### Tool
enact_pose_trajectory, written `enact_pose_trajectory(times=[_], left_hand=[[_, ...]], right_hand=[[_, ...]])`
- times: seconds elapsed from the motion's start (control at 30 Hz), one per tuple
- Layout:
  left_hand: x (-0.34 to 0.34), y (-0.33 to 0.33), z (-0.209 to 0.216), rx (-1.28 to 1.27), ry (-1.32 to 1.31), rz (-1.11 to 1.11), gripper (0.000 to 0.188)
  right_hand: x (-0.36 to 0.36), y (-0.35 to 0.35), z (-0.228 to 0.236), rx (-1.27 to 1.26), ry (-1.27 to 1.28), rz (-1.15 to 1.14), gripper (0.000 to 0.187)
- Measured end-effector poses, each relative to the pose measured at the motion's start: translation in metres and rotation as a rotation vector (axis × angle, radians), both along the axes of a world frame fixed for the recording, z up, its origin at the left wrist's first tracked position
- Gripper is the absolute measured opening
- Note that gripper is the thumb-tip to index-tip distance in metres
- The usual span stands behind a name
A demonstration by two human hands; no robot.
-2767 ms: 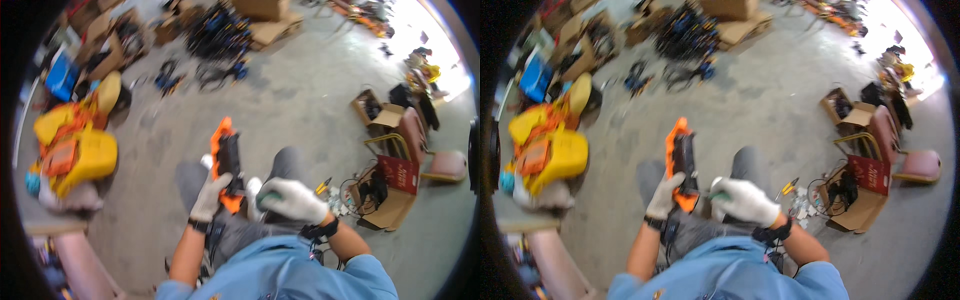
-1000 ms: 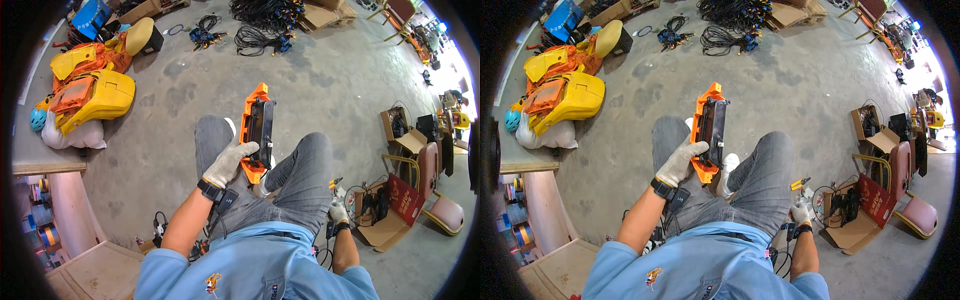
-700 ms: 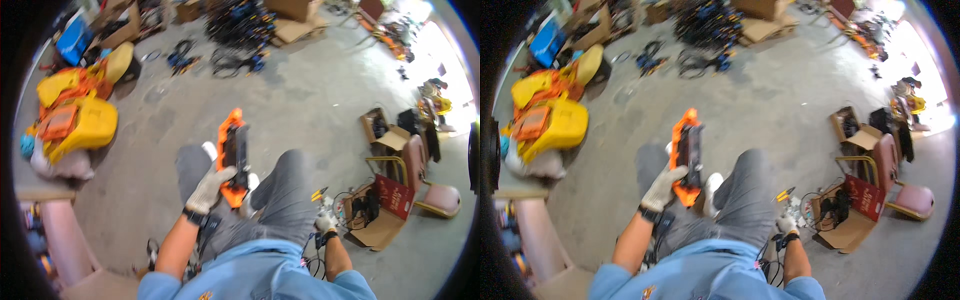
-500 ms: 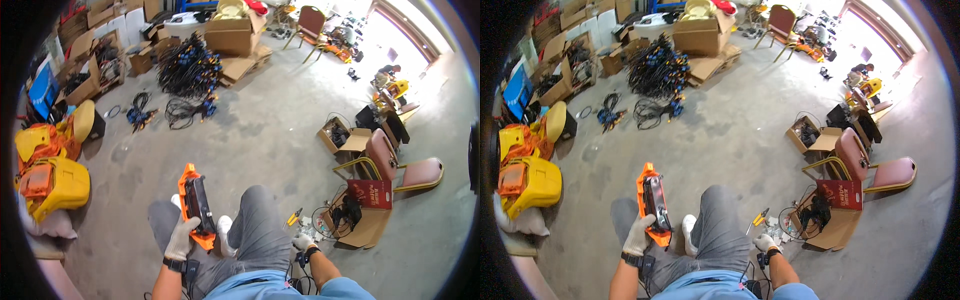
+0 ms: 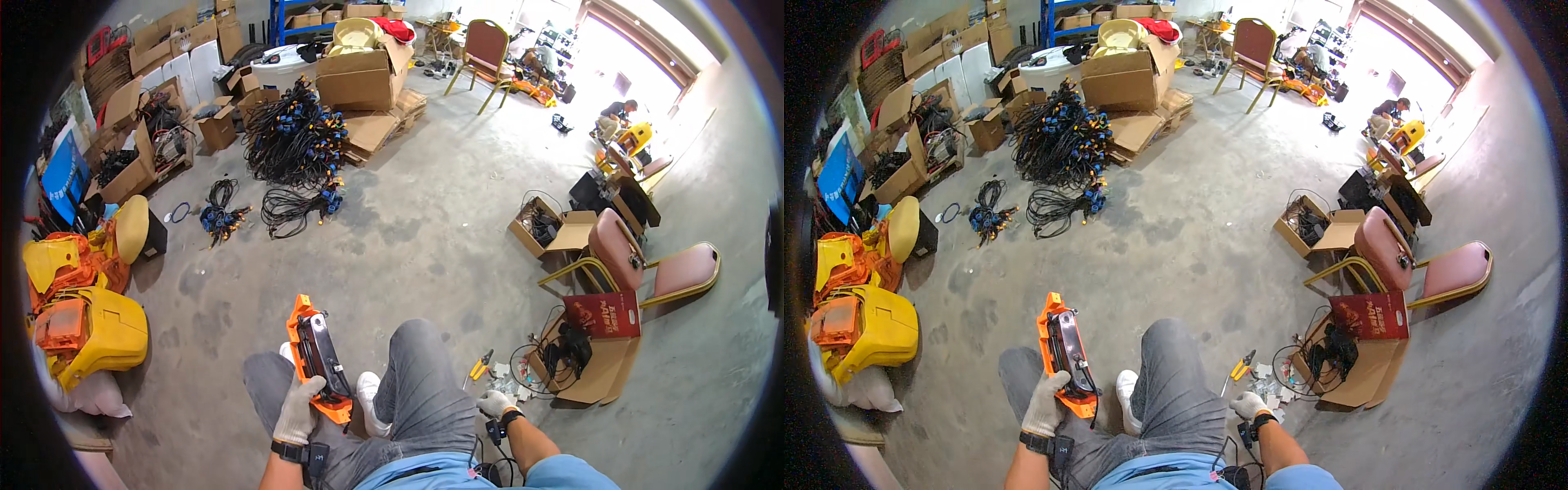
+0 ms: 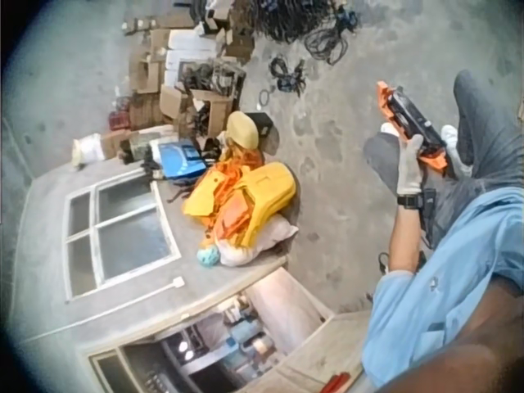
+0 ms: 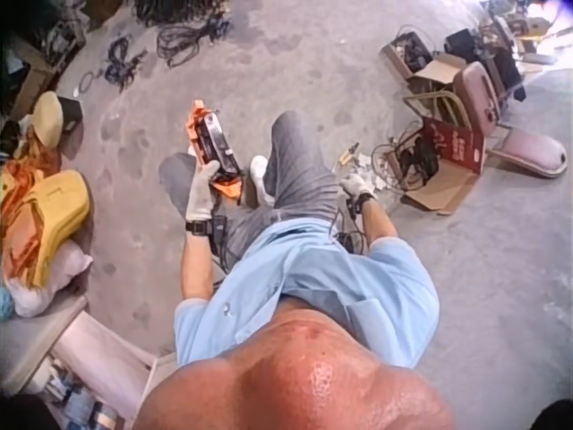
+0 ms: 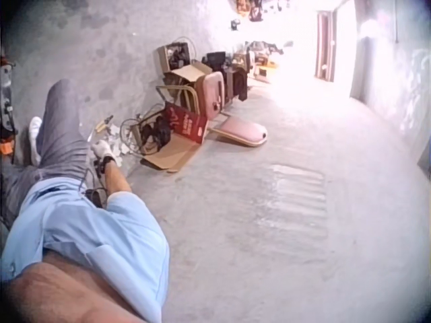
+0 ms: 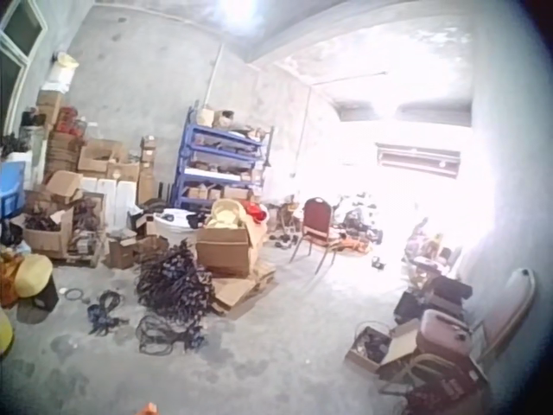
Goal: The person disassembles a toner cartridge by removing screws with a screwdriver, pulling the black casing away from the orange frame, and detaching internal components. After separating the parts, they continue to unscrew and pry apart the internal housing.
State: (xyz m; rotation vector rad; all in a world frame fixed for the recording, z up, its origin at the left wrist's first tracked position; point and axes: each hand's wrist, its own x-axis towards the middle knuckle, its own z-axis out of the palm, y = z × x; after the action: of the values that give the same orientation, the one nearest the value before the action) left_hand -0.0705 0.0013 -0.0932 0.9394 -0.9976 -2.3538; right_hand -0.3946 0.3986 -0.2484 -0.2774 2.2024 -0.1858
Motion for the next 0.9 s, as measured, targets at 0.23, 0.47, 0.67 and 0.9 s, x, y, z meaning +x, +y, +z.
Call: enact_pose_trajectory(times=[0.23, 0.47, 0.67, 0.9], left_hand=[[0.001, 0.001, -0.007, 0.014, 0.01, 0.017, 0.05], [0.001, 0.001, -0.004, 0.001, 0.001, 0.013, 0.051], [0.001, 0.001, -0.002, -0.004, 0.008, -0.015, 0.051], [0.003, 0.0, -0.009, 0.009, 0.004, 0.014, 0.049]], right_hand=[[-0.001, 0.007, -0.013, 0.01, -0.004, -0.01, 0.041], [0.001, 0.001, -0.009, 0.008, -0.022, -0.014, 0.048], [0.002, -0.004, -0.002, 0.005, -0.052, -0.044, 0.045], [0.003, -0.008, -0.001, 0.023, -0.004, 0.036, 0.044]])
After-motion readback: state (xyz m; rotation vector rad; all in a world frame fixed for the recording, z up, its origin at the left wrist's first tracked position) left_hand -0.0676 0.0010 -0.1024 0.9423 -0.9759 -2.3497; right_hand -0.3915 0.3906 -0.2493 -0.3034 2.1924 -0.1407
